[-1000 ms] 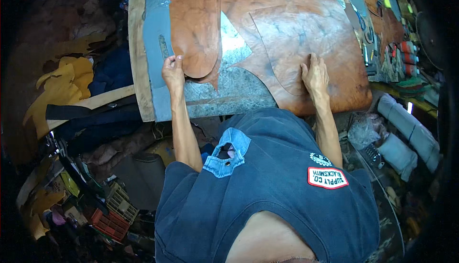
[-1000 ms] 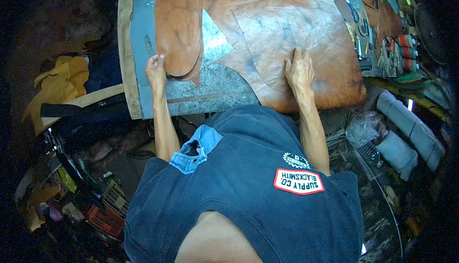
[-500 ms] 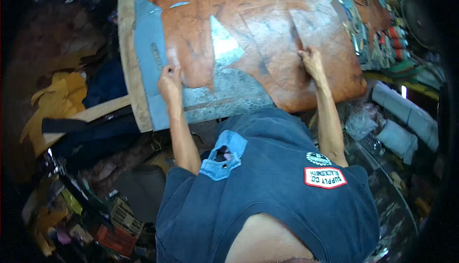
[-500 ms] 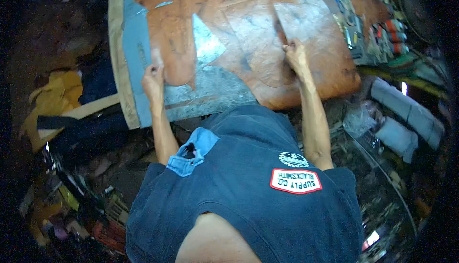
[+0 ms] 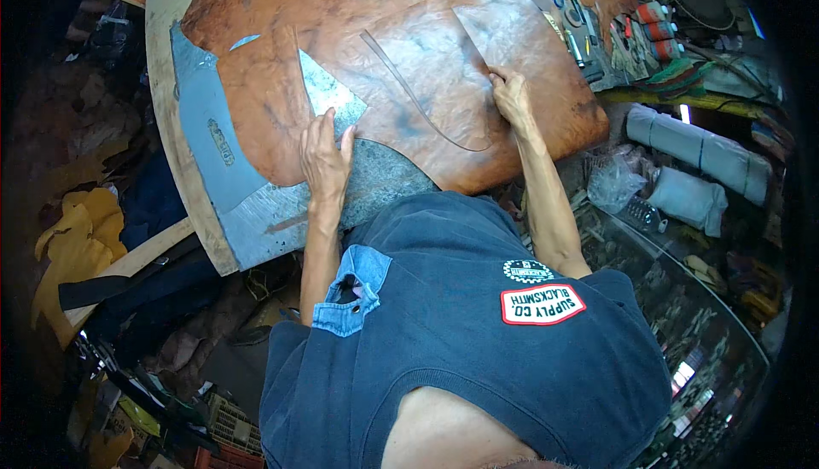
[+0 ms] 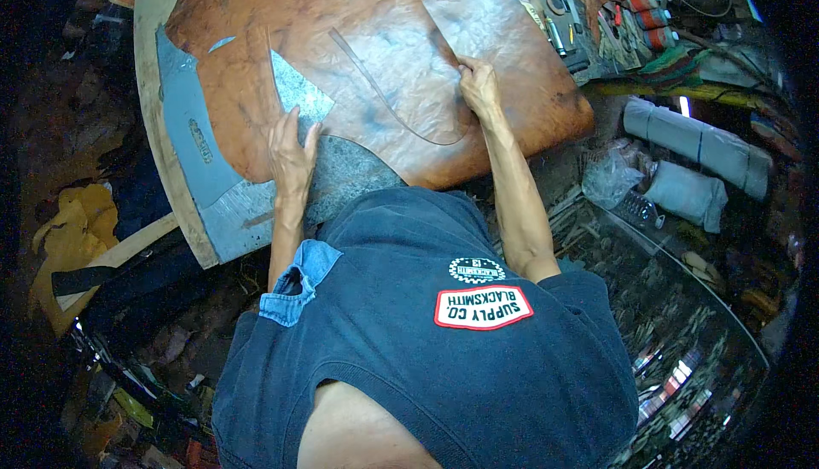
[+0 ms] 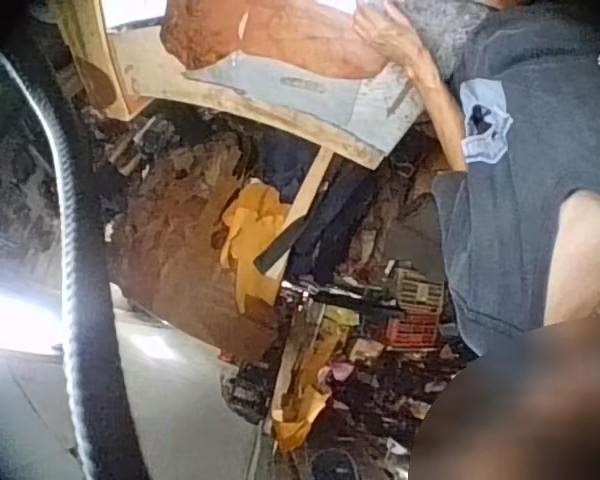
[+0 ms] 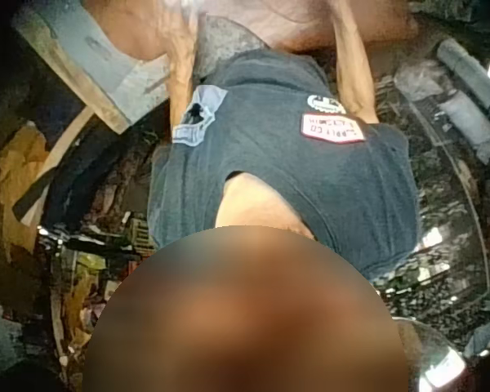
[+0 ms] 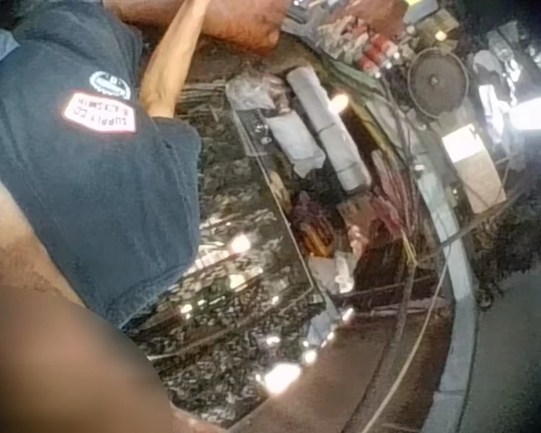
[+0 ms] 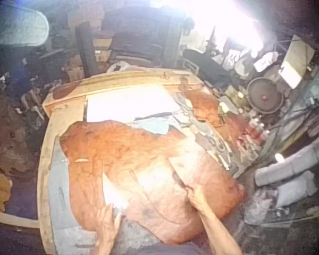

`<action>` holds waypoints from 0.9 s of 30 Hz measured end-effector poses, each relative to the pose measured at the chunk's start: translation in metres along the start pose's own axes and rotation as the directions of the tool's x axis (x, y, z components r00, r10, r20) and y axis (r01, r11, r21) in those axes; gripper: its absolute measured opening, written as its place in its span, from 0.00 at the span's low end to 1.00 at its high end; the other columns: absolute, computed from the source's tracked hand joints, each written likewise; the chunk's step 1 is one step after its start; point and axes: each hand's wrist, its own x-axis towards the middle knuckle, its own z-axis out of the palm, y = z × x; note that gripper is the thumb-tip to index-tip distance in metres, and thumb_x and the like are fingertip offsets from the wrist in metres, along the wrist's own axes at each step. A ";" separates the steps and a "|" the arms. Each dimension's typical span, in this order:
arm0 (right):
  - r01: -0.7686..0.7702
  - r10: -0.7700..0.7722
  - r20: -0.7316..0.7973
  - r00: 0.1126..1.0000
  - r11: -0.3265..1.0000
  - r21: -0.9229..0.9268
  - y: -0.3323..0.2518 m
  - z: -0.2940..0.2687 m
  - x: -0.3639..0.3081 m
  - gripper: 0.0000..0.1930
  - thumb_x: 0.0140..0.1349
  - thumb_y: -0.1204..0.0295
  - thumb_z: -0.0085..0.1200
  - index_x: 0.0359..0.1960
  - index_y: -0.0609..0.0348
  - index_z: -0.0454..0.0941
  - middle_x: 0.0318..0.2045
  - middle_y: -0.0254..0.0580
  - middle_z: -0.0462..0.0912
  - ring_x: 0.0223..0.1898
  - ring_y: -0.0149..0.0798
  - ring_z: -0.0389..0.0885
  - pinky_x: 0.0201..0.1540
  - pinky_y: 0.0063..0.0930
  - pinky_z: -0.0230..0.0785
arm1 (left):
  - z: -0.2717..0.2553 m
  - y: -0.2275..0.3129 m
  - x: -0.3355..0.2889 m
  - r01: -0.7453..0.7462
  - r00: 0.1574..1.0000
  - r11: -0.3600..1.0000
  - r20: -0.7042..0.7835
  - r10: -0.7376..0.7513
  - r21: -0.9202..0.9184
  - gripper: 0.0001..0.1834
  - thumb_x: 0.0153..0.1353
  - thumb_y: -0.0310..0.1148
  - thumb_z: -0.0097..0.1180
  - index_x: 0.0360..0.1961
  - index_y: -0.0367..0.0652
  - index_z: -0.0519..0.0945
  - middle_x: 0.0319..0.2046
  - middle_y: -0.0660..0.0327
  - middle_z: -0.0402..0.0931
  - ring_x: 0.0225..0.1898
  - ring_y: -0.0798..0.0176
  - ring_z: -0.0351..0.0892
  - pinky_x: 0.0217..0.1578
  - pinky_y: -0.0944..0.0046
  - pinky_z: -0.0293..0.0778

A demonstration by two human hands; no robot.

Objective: Manually cutting patterns out of a large piece of brown leather using a metal template and a hand knife.

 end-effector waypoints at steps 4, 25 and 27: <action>0.246 -0.268 -0.026 0.963 0.916 -0.318 0.004 0.004 -0.002 0.12 0.57 0.74 0.50 0.39 0.66 0.81 0.34 0.60 0.82 0.40 0.57 0.79 0.47 0.44 0.70 | -0.008 -0.036 0.000 0.043 0.997 0.986 -0.072 -0.032 0.160 0.29 0.55 0.39 0.64 0.54 0.32 0.73 0.49 0.42 0.74 0.52 0.39 0.71 0.55 0.47 0.66; 0.023 -0.251 0.459 0.852 0.895 0.446 -0.174 0.140 -0.047 0.35 0.61 0.68 0.57 0.67 0.68 0.57 0.62 0.56 0.68 0.60 0.47 0.71 0.60 0.36 0.65 | -0.076 -0.130 0.114 0.415 0.909 0.849 0.189 -0.372 -0.328 0.21 0.57 0.36 0.59 0.49 0.37 0.76 0.48 0.41 0.77 0.49 0.45 0.78 0.49 0.53 0.73; 0.238 -0.322 0.175 0.930 0.894 0.379 -0.166 0.111 -0.027 0.37 0.59 0.68 0.57 0.67 0.68 0.55 0.63 0.61 0.65 0.62 0.50 0.69 0.61 0.37 0.64 | -0.095 -0.071 0.124 -0.143 0.989 0.965 -0.008 0.145 -0.220 0.17 0.60 0.30 0.54 0.50 0.43 0.74 0.41 0.40 0.79 0.45 0.40 0.79 0.44 0.49 0.74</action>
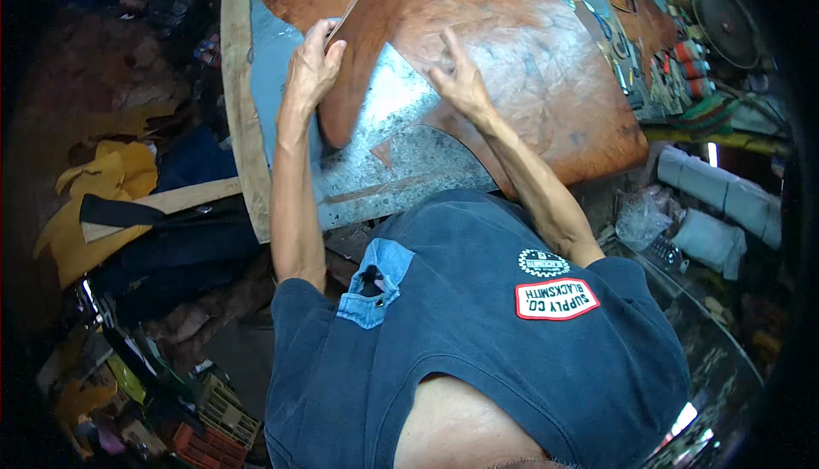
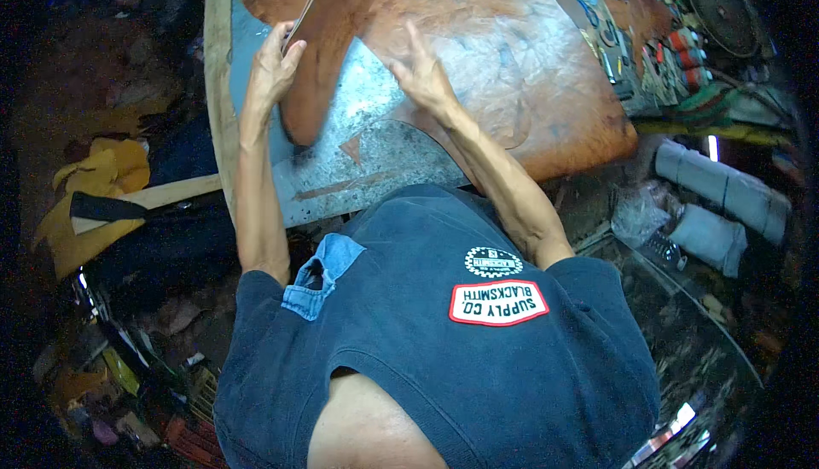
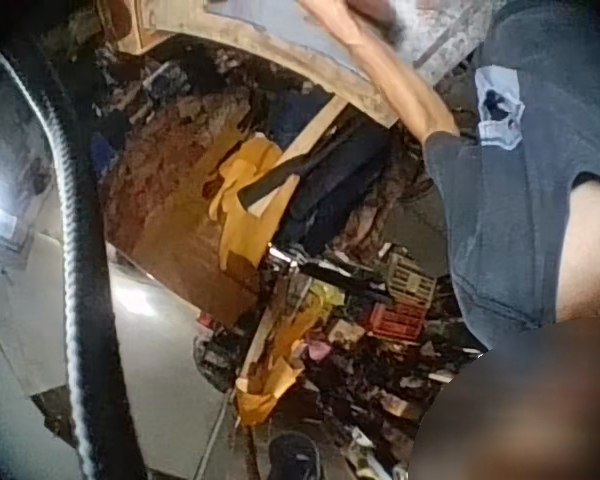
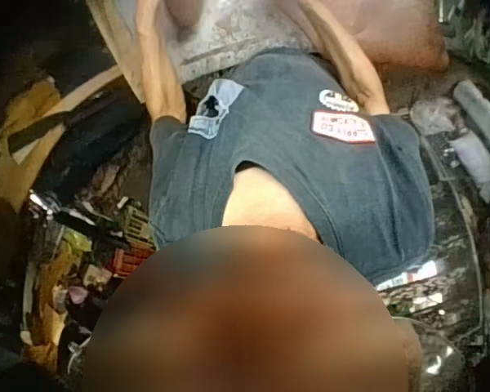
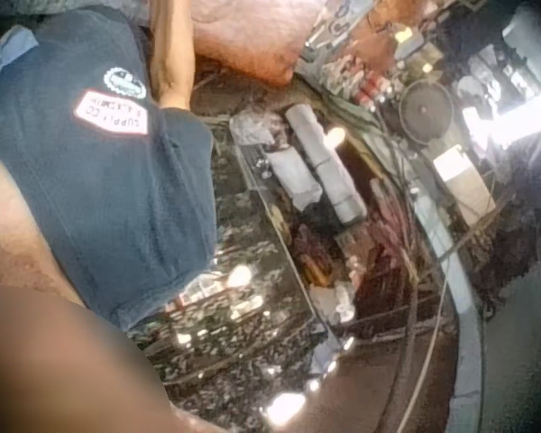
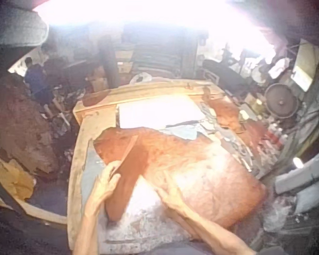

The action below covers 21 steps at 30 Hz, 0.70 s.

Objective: Manually cutting patterns out of a large piece of brown leather using a metal template and a hand knife.

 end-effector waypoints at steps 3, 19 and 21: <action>0.184 -0.220 -0.206 0.953 0.966 -0.182 -0.004 -0.023 0.007 0.40 0.57 0.70 0.58 0.68 0.68 0.51 0.66 0.64 0.59 0.65 0.52 0.64 0.65 0.39 0.59 | -0.014 0.055 0.010 -0.152 0.981 0.986 0.134 0.141 0.073 0.16 0.61 0.26 0.50 0.51 0.44 0.72 0.34 0.40 0.79 0.40 0.37 0.78 0.39 0.45 0.74; 0.087 -0.079 -0.036 0.996 0.906 0.413 0.046 -0.011 0.028 0.35 0.63 0.76 0.48 0.70 0.68 0.47 0.70 0.55 0.54 0.72 0.42 0.48 0.71 0.30 0.41 | 0.030 0.040 -0.004 -0.367 0.900 0.908 0.323 0.292 0.202 0.32 0.52 0.24 0.57 0.61 0.46 0.66 0.41 0.47 0.77 0.41 0.41 0.77 0.40 0.47 0.73; 0.132 -0.136 -0.014 0.991 0.926 0.353 0.036 -0.009 0.025 0.35 0.64 0.75 0.48 0.70 0.67 0.47 0.70 0.55 0.54 0.72 0.42 0.48 0.71 0.30 0.42 | 0.027 0.051 -0.002 -0.346 0.893 0.905 0.383 0.237 0.246 0.39 0.52 0.24 0.58 0.67 0.48 0.60 0.43 0.45 0.77 0.40 0.40 0.78 0.38 0.46 0.74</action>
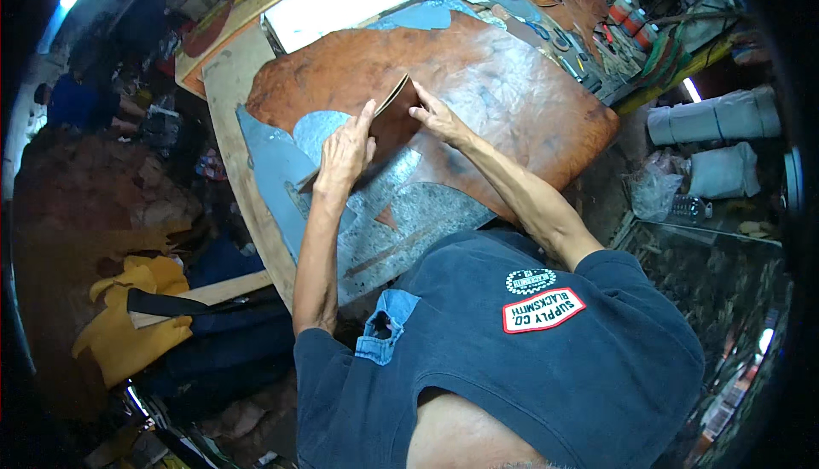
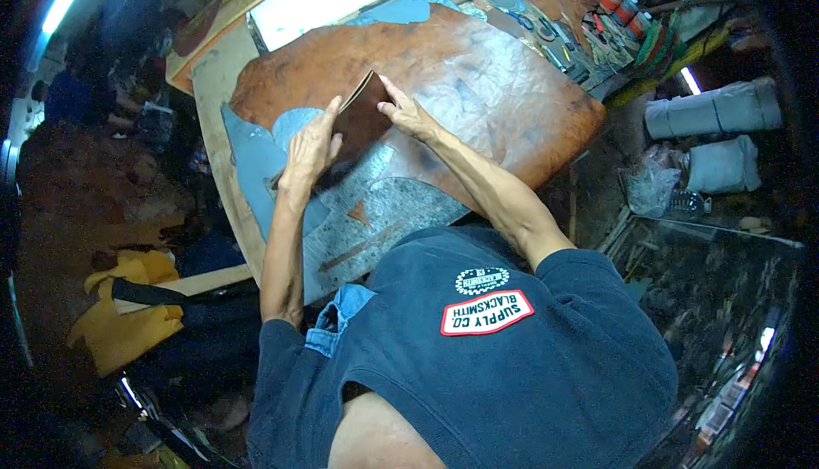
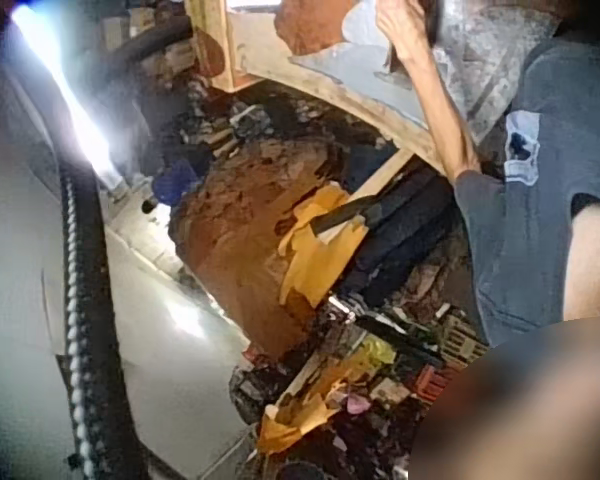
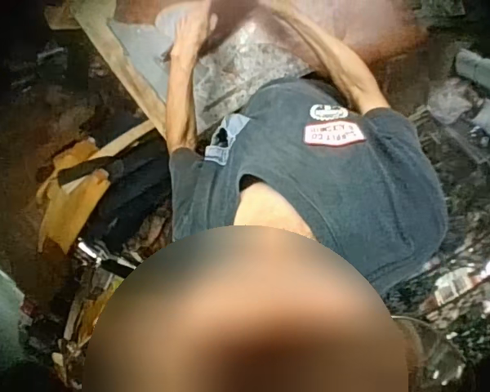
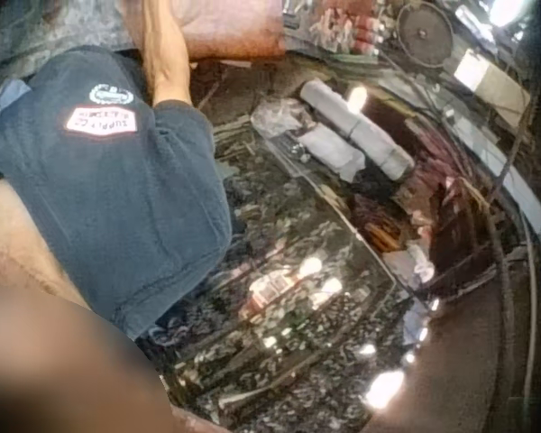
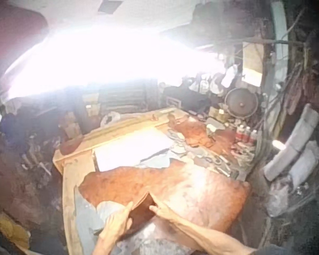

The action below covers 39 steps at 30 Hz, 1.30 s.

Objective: Manually cutting patterns out of a large piece of brown leather using a metal template and a hand knife.

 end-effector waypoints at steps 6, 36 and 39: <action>0.025 -0.039 -0.101 0.994 0.990 -0.135 -0.021 -0.004 0.002 0.29 0.62 0.73 0.48 0.65 0.67 0.59 0.59 0.57 0.70 0.63 0.49 0.68 0.64 0.34 0.59 | -0.009 0.001 0.008 -0.083 0.995 0.996 -0.045 0.085 0.043 0.38 0.53 0.23 0.53 0.68 0.51 0.58 0.38 0.42 0.78 0.32 0.39 0.79 0.31 0.47 0.77; -0.111 0.139 -0.074 0.988 0.947 0.301 -0.087 0.033 -0.042 0.28 0.65 0.60 0.54 0.61 0.67 0.66 0.52 0.44 0.76 0.53 0.37 0.73 0.57 0.31 0.66 | -0.024 0.019 0.031 -0.168 0.889 0.332 -0.288 -0.355 -0.928 0.19 0.65 0.23 0.50 0.57 0.37 0.66 0.49 0.56 0.75 0.49 0.64 0.75 0.51 0.65 0.72; -0.054 0.095 -0.091 0.991 0.923 0.382 -0.092 0.051 -0.055 0.27 0.65 0.66 0.53 0.62 0.67 0.65 0.54 0.45 0.75 0.53 0.36 0.74 0.57 0.31 0.66 | -0.004 0.001 0.023 -0.206 0.809 0.303 -0.336 -0.482 -0.930 0.25 0.62 0.19 0.52 0.60 0.38 0.63 0.54 0.56 0.72 0.53 0.63 0.73 0.55 0.64 0.70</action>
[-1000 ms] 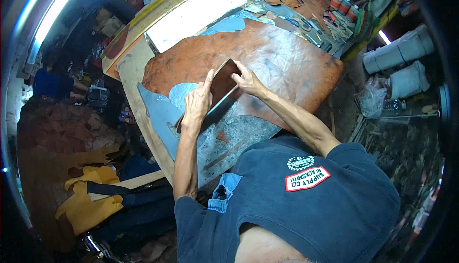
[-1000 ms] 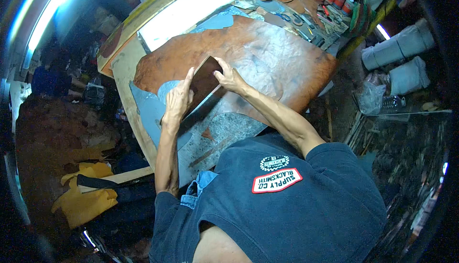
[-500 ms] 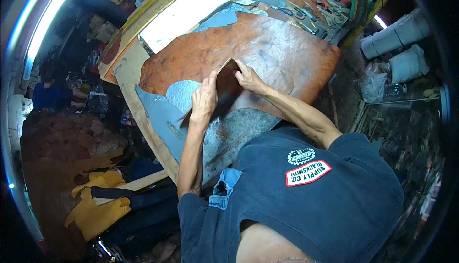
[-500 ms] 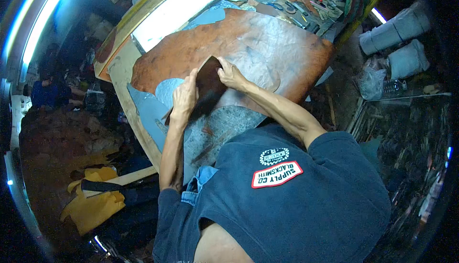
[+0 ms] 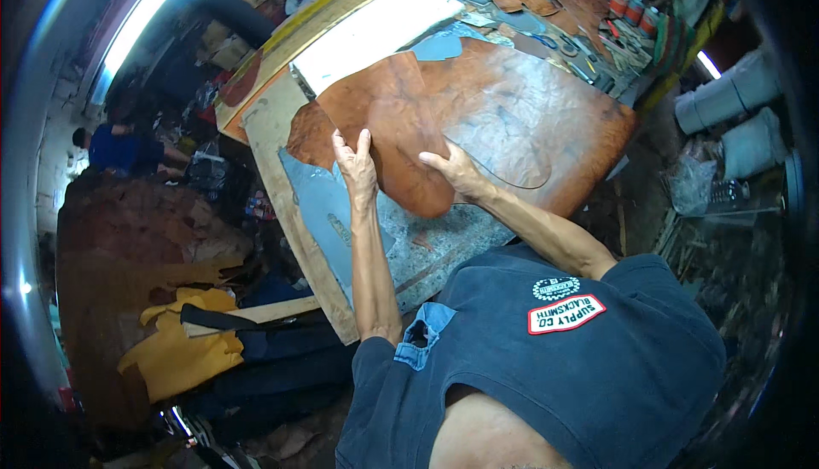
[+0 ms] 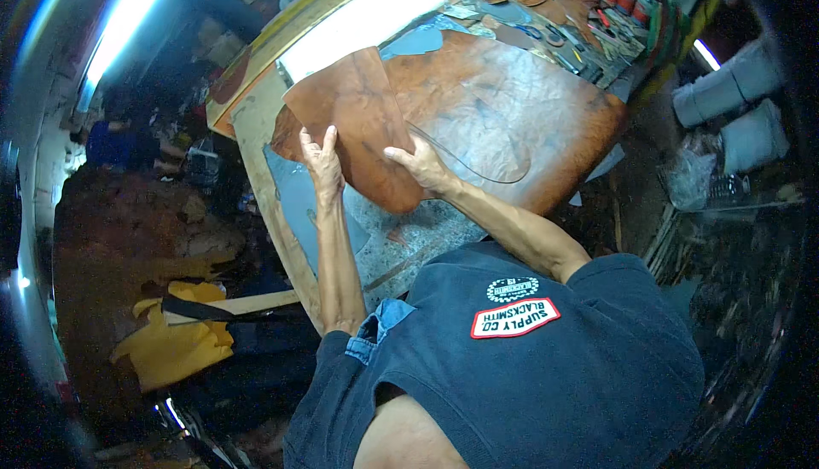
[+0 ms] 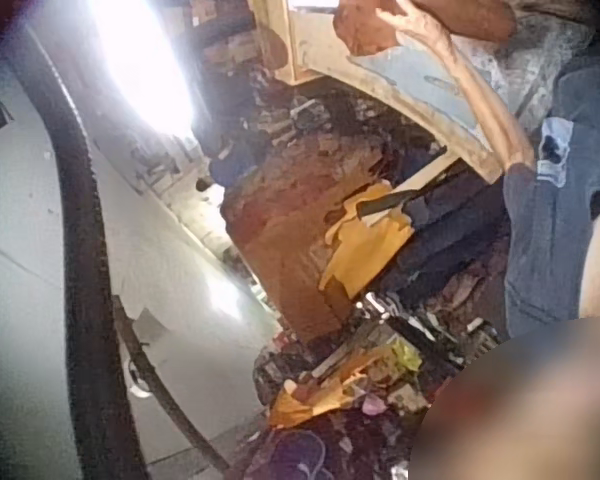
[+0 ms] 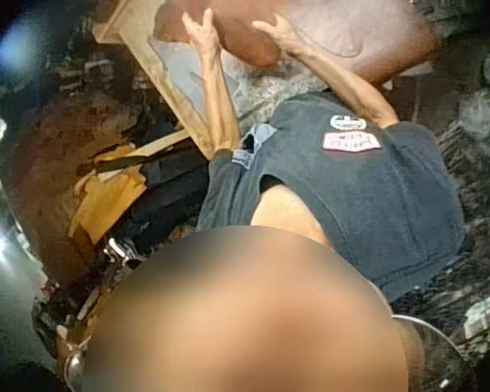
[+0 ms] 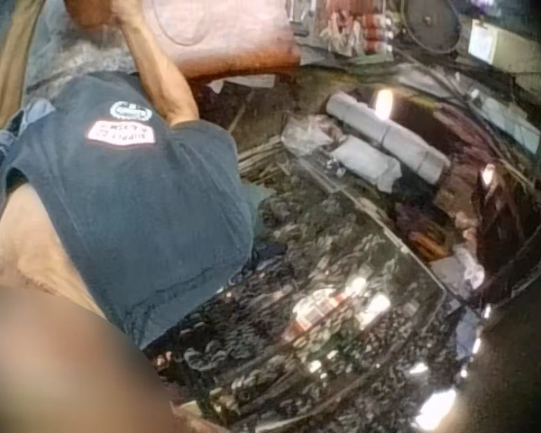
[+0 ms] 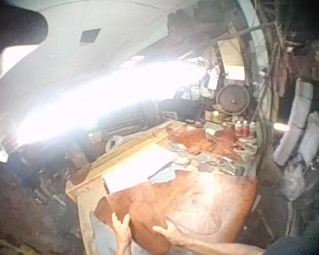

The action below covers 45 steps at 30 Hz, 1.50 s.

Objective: Manually cutting patterns out of a large piece of brown leather using a metal template and a hand knife.

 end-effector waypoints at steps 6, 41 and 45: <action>-0.130 0.130 -0.034 0.991 0.991 0.024 0.036 -0.036 -0.017 0.29 0.61 0.80 0.51 0.65 0.65 0.61 0.56 0.45 0.74 0.55 0.36 0.74 0.62 0.30 0.64 | -0.028 -0.017 -0.009 -0.031 0.969 0.953 -0.241 -0.045 -0.303 0.28 0.60 0.18 0.54 0.61 0.41 0.62 0.57 0.55 0.70 0.54 0.58 0.74 0.56 0.57 0.71; 0.231 -0.046 0.276 0.960 0.683 -0.692 -0.034 -0.139 0.015 0.21 0.57 0.83 0.42 0.54 0.63 0.74 0.49 0.49 0.80 0.53 0.45 0.76 0.59 0.35 0.65 | -0.079 -0.008 -0.045 0.389 0.919 0.818 -0.120 -0.375 0.424 0.13 0.54 0.26 0.50 0.40 0.35 0.81 0.34 0.60 0.81 0.36 0.63 0.77 0.40 0.62 0.74; 0.099 -0.065 0.085 0.994 0.852 -0.514 -0.038 -0.167 0.005 0.18 0.61 0.84 0.43 0.52 0.62 0.76 0.44 0.38 0.81 0.49 0.33 0.76 0.56 0.26 0.66 | -0.041 -0.047 -0.014 0.361 0.916 0.885 0.064 -0.395 0.294 0.15 0.56 0.25 0.51 0.46 0.37 0.76 0.37 0.64 0.78 0.37 0.70 0.75 0.40 0.67 0.71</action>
